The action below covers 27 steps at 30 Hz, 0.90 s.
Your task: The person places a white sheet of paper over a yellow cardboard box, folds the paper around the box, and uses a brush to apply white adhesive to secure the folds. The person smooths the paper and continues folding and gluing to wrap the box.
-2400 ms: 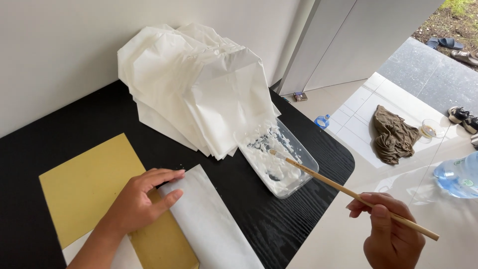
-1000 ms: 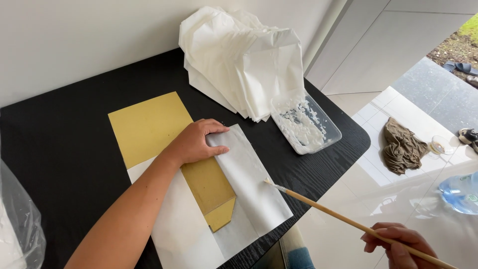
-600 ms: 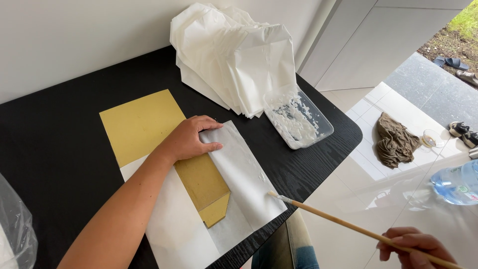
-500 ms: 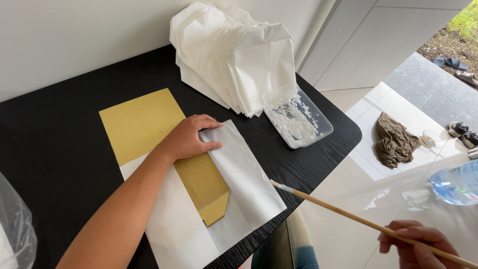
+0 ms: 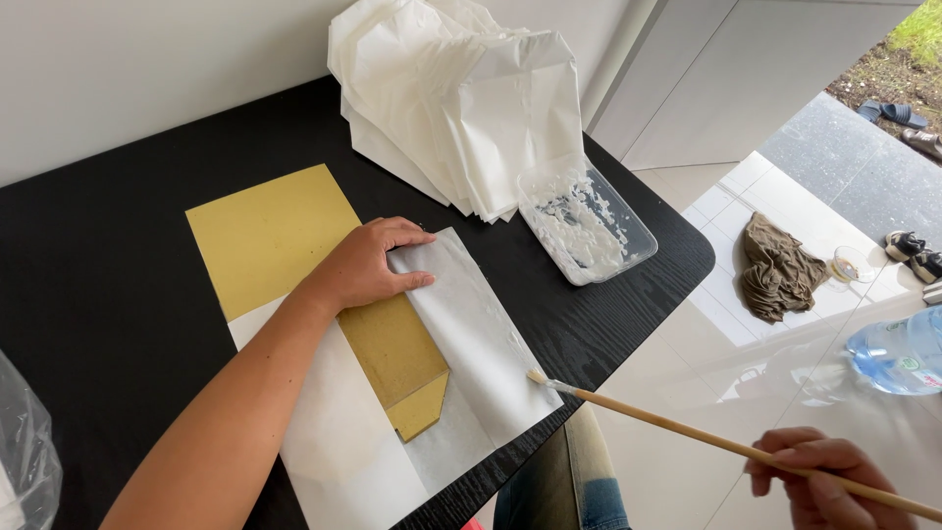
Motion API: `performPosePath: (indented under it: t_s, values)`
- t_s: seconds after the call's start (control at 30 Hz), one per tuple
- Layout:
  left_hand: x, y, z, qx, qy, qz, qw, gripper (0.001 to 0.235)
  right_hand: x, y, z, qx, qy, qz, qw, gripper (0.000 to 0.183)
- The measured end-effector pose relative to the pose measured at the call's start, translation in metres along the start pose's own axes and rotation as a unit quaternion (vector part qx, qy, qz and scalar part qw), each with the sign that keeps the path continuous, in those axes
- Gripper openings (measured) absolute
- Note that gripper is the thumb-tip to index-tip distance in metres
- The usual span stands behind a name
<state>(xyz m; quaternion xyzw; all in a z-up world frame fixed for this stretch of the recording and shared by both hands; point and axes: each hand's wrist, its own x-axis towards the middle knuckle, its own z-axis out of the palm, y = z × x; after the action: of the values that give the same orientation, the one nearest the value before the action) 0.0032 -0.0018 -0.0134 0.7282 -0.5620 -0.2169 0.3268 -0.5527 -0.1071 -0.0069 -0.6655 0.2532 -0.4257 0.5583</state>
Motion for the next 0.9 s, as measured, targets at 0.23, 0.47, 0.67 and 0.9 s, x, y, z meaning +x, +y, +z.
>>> performPosePath:
  t_s: [0.23,0.47,0.67,0.9]
  values:
    - [-0.002,0.006,-0.003,-0.002,-0.003,-0.015,1.0,0.057,0.048,0.018,0.023,0.092,0.071,-0.011,0.993,0.023]
    - [-0.001,0.006,-0.003,0.007,-0.005,-0.015,1.0,0.057,0.081,0.027,0.023,0.066,-0.004,0.026,0.997,0.022]
    - [-0.002,0.008,-0.004,0.007,-0.01,-0.029,0.999,0.057,0.069,0.029,-0.024,0.074,-0.014,0.034,0.997,0.017]
    - [-0.002,0.01,-0.005,0.008,-0.007,-0.024,1.0,0.055,0.091,0.029,-0.021,0.068,-0.026,-0.008,0.997,0.022]
